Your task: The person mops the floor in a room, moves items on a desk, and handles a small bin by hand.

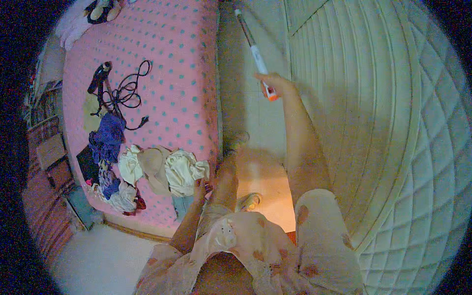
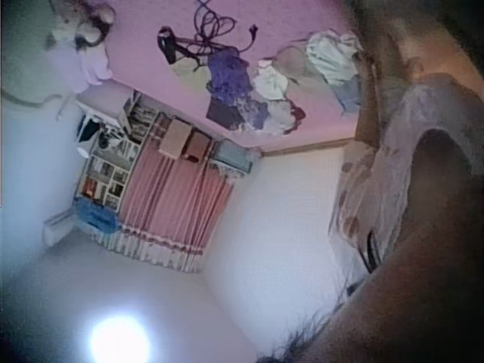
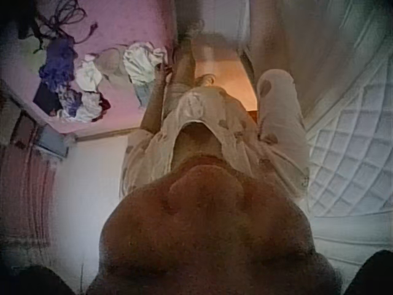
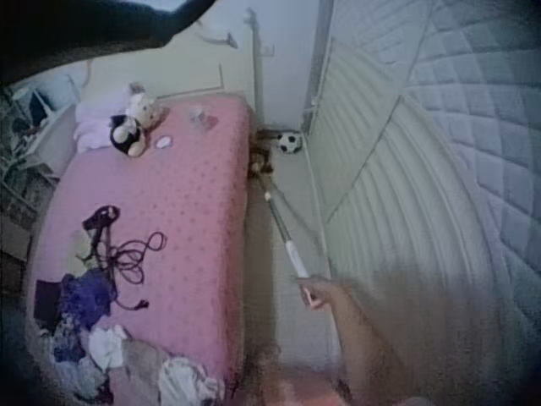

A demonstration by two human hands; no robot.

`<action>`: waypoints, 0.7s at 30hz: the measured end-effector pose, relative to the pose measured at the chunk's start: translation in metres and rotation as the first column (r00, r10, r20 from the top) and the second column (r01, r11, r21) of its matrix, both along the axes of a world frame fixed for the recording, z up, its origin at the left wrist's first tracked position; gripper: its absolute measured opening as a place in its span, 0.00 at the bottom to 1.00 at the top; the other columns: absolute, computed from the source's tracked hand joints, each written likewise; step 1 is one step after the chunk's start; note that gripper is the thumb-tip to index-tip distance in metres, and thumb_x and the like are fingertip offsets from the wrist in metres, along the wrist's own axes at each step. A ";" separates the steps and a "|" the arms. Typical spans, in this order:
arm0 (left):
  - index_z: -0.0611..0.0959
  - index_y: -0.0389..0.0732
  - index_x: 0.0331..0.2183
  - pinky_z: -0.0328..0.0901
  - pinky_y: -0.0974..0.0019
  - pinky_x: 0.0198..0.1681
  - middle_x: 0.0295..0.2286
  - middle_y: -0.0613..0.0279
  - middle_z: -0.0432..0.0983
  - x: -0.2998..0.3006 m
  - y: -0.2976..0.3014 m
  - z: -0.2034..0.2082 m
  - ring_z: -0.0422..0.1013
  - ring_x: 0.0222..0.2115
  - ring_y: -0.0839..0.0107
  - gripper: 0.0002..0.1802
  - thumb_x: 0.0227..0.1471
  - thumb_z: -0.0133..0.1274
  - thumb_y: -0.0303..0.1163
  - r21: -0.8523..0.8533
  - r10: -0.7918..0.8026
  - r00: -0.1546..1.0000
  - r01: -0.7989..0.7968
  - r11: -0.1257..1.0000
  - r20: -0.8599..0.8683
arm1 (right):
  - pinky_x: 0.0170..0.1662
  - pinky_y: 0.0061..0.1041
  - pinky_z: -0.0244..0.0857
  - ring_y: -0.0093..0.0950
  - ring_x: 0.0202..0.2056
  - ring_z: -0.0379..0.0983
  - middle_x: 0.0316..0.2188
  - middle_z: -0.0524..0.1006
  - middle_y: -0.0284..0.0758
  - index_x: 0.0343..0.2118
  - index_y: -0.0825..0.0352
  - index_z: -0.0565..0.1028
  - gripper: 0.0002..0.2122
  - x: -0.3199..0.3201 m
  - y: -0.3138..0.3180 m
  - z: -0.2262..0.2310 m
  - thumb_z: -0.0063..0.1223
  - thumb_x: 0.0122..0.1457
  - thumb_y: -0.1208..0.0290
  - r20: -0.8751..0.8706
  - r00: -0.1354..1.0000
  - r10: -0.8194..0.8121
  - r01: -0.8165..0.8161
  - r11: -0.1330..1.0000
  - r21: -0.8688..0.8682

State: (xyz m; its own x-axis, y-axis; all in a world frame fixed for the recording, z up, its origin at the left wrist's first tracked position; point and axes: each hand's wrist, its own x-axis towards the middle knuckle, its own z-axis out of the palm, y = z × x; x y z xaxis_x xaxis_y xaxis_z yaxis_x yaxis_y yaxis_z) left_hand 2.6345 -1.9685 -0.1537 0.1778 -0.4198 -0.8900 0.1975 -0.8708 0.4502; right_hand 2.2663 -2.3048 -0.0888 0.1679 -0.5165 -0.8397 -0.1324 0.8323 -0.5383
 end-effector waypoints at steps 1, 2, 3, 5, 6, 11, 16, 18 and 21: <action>0.63 0.35 0.36 0.64 0.73 0.22 0.25 0.59 0.67 0.001 0.011 -0.005 0.66 0.20 0.74 0.17 0.49 0.43 0.39 -0.035 -0.032 0.999 0.031 0.999 -0.020 | 0.12 0.24 0.51 0.24 0.10 0.58 0.08 0.62 0.31 0.18 0.65 0.64 0.16 0.002 0.025 0.003 0.45 0.50 0.56 0.012 1.000 -0.010 0.010 1.000 0.011; 0.63 0.36 0.37 0.64 0.72 0.23 0.25 0.58 0.67 0.003 0.021 -0.012 0.66 0.21 0.73 0.17 0.50 0.42 0.39 -0.073 -0.062 0.997 0.060 0.996 -0.038 | 0.12 0.24 0.51 0.24 0.09 0.58 0.08 0.62 0.31 0.18 0.64 0.63 0.16 0.009 0.053 0.010 0.46 0.50 0.55 -0.035 0.998 -0.044 0.046 0.997 0.058; 0.63 0.37 0.38 0.64 0.71 0.24 0.25 0.58 0.68 0.004 0.033 -0.014 0.67 0.21 0.73 0.18 0.50 0.42 0.39 -0.103 -0.102 0.993 0.096 0.990 -0.056 | 0.11 0.24 0.51 0.23 0.09 0.58 0.08 0.61 0.30 0.18 0.63 0.63 0.16 0.015 0.089 0.013 0.46 0.50 0.55 -0.086 0.993 -0.085 0.094 0.989 0.111; 0.65 0.36 0.35 0.61 0.74 0.21 0.23 0.62 0.67 -0.014 0.037 -0.005 0.65 0.20 0.76 0.16 0.49 0.43 0.39 -0.177 -0.156 0.988 0.153 0.972 -0.002 | 0.10 0.21 0.50 0.21 0.09 0.57 0.08 0.60 0.29 0.19 0.61 0.62 0.15 0.007 0.178 0.006 0.47 0.49 0.54 -0.060 0.998 0.011 0.000 0.985 0.175; 0.65 0.34 0.34 0.59 0.76 0.21 0.23 0.63 0.66 -0.024 0.041 -0.002 0.64 0.21 0.78 0.16 0.49 0.43 0.38 -0.245 -0.176 0.984 0.171 0.954 0.001 | 0.10 0.21 0.50 0.21 0.09 0.56 0.08 0.60 0.29 0.18 0.61 0.61 0.15 0.007 0.229 0.006 0.47 0.49 0.54 -0.074 0.997 -0.010 0.021 0.988 0.151; 0.68 0.36 0.31 0.61 0.73 0.21 0.23 0.60 0.66 -0.081 0.131 0.020 0.65 0.21 0.75 0.10 0.49 0.42 0.33 -0.335 -0.274 0.960 0.242 0.911 -0.052 | 0.08 0.21 0.50 0.20 0.07 0.57 0.07 0.61 0.28 0.17 0.61 0.62 0.16 0.036 0.510 0.074 0.47 0.49 0.54 -0.122 0.992 -0.044 0.077 0.955 0.285; 0.69 0.37 0.29 0.61 0.72 0.19 0.21 0.59 0.66 -0.162 0.271 0.082 0.65 0.18 0.71 0.18 0.48 0.44 0.44 0.035 -0.361 0.761 0.448 0.893 -0.539 | 0.13 0.22 0.57 0.22 0.14 0.64 0.13 0.67 0.32 0.21 0.66 0.67 0.13 0.047 0.795 0.196 0.48 0.48 0.59 -0.293 0.955 0.039 0.111 0.871 0.479; 0.68 0.38 0.26 0.61 0.69 0.19 0.16 0.61 0.65 -0.181 0.344 0.076 0.63 0.17 0.71 0.23 0.47 0.41 0.51 0.245 -0.223 0.718 0.486 0.839 -0.660 | 0.16 0.25 0.53 0.23 0.16 0.59 0.13 0.64 0.29 0.23 0.66 0.69 0.05 0.057 0.851 0.272 0.48 0.45 0.70 -0.367 0.905 0.214 0.023 0.838 0.546; 0.65 0.39 0.29 0.65 0.59 0.21 0.19 0.55 0.65 -0.192 0.407 0.125 0.66 0.17 0.60 0.12 0.47 0.45 0.37 0.497 -0.002 0.728 0.470 0.729 -0.685 | 0.28 0.29 0.65 0.28 0.29 0.69 0.29 0.72 0.38 0.38 0.70 0.68 0.22 0.076 0.861 0.385 0.49 0.46 0.55 -0.227 0.896 0.383 -0.109 0.682 0.723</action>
State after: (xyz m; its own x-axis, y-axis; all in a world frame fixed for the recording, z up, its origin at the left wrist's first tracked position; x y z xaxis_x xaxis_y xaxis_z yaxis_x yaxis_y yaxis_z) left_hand 2.4423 -1.5617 -0.0286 -0.5114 0.3026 -0.8043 -0.0410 -0.9435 -0.3289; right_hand 2.3424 -1.4441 0.2963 -0.1560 0.2346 -0.9595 -0.4413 0.8525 0.2802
